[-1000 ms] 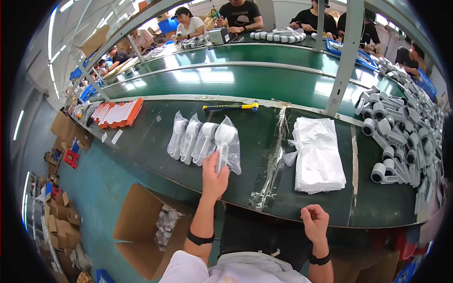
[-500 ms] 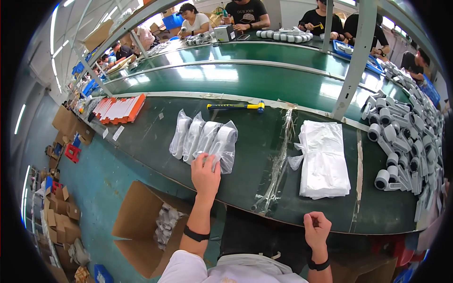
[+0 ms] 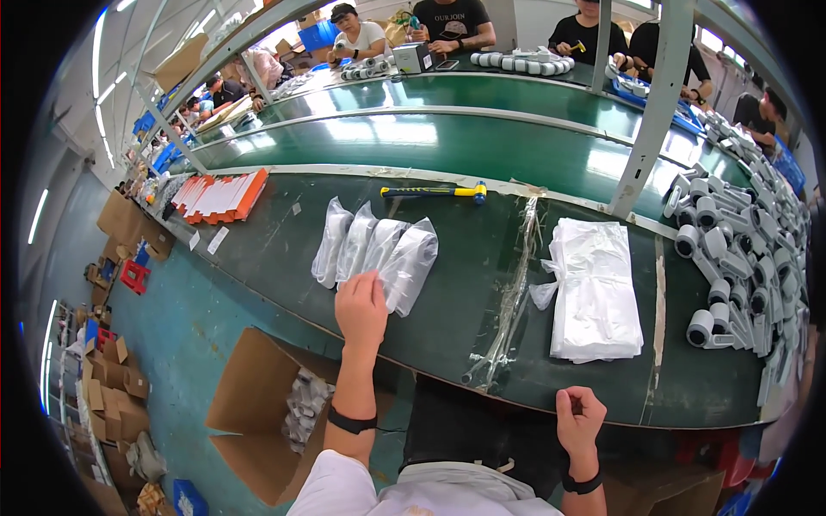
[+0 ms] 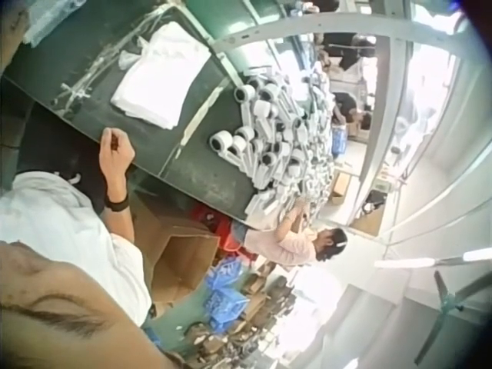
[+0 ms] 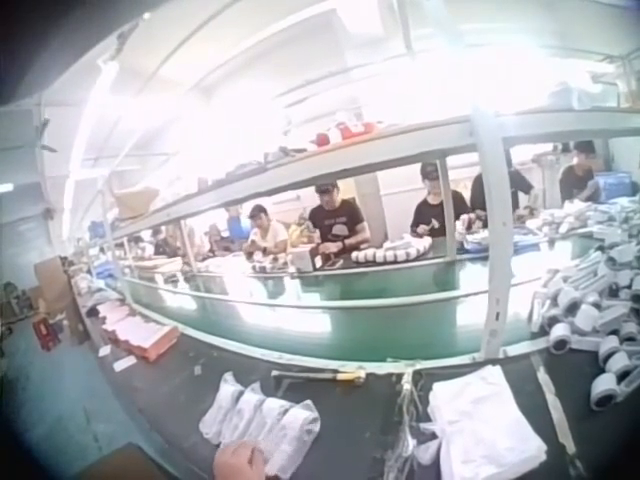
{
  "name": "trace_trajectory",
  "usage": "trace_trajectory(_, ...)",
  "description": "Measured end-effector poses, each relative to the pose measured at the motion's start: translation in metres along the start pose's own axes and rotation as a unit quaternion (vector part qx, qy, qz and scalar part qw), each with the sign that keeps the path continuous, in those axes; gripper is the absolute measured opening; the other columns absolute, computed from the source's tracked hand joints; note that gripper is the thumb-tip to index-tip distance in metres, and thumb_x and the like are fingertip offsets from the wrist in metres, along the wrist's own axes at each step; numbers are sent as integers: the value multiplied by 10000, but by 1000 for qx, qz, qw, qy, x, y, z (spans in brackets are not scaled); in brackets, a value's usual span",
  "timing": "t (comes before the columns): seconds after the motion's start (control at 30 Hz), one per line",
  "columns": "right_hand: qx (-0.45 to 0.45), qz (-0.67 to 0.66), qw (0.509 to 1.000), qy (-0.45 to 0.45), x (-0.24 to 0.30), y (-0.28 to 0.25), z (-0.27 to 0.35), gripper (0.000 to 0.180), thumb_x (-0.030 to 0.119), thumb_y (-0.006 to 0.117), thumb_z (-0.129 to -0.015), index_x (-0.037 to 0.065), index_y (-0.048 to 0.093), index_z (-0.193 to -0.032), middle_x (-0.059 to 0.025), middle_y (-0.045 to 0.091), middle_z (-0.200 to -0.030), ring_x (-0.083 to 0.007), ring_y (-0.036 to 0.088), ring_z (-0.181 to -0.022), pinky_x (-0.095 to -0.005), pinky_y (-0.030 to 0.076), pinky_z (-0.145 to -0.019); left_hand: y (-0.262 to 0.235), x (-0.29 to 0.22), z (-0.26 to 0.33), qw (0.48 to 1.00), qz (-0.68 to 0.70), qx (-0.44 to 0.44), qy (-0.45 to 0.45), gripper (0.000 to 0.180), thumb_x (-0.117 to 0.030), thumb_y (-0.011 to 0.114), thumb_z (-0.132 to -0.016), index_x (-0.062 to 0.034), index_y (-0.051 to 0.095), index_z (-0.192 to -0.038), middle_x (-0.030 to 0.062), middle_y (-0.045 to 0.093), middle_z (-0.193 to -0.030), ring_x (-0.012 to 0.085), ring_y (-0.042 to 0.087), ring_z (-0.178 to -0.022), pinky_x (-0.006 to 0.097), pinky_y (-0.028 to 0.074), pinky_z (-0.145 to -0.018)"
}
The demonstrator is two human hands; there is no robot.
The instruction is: The person packages handheld fans by placing each one into a plastic bag and setting them on the table. After bagging several fans, the person gathers them and places them into a cardboard box on the floor.
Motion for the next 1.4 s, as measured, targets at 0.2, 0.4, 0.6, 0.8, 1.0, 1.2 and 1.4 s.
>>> trace_trajectory(0.2, 4, 13, 1000, -5, -1, -1, 1, 90, 46, 691, -869, -1, 627, -826, 15, 566, -617, -22, 489, -538, -189, 389, -499, -35, 16, 13, 997, -25, -44, -60, 173, -6, 595, -841, -29, 693, -982, 118, 675, -965, 304, 639, -897, 389, 511, -801)
trace_trajectory(0.4, 1, 22, 1000, -18, 9, 5, -1, 101, 59, 685, -884, -4, 619, -841, 42, 552, -656, -8, 439, -564, -182, 355, -508, -27, -13, -1, 999, 31, -18, -16, 331, -60, 663, -797, -34, 647, -1127, 121, 658, -1025, 296, 603, -993, 400, 494, -842)
trace_trajectory(0.6, -1, 15, 1000, -23, 2, 3, 2, 104, 58, 686, -883, -8, 620, -837, 33, 566, -662, -9, 457, -572, -185, 375, -515, -1, 17, 1, 993, 40, 73, -85, 275, -99, 677, -805, -46, 676, -1075, 103, 658, -939, 259, 602, -783, 359, 489, -712)
trace_trajectory(0.8, -5, 33, 999, -35, 4, 4, 1, 92, 33, 698, -856, -1, 625, -811, -13, 583, -632, -44, 521, -530, -203, 414, -498, -13, 21, 13, 994, 23, 53, -94, 160, -85, 655, -822, -52, 695, -974, 91, 668, -903, 253, 606, -700, 357, 495, -663)
trace_trajectory(1.0, 0, 37, 998, -42, 5, 5, 2, 107, 50, 687, -875, -8, 616, -821, 23, 556, -642, -19, 458, -556, -192, 376, -508, -26, 29, 29, 993, 6, 50, -109, 151, -83, 650, -833, -44, 684, -975, 104, 679, -932, 286, 654, -793, 370, 524, -705)
trace_trajectory(1.2, -6, 48, 997, -52, 8, 6, 1, 102, 42, 686, -869, -8, 614, -816, 19, 553, -637, -21, 456, -552, -194, 374, -504, -27, 32, 39, 973, 80, 91, -196, 245, -105, 676, -833, -29, 678, -1065, 108, 682, -873, 206, 624, -624, 334, 486, -582)
trace_trajectory(1.4, -7, 52, 997, -61, 7, 6, 2, 105, 45, 686, -871, -7, 614, -816, 15, 555, -637, -24, 459, -552, -194, 381, -509, -16, 34, 46, 950, 158, 106, -249, 369, -121, 700, -816, -25, 642, -1167, 103, 679, -760, 189, 604, -528, 330, 475, -552)
Point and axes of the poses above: each hand's wrist, its own z-axis away from the middle knuckle, its own y-axis out of the palm, x = y × z, the point moved 3 cm from there along -z, towards the middle knuckle
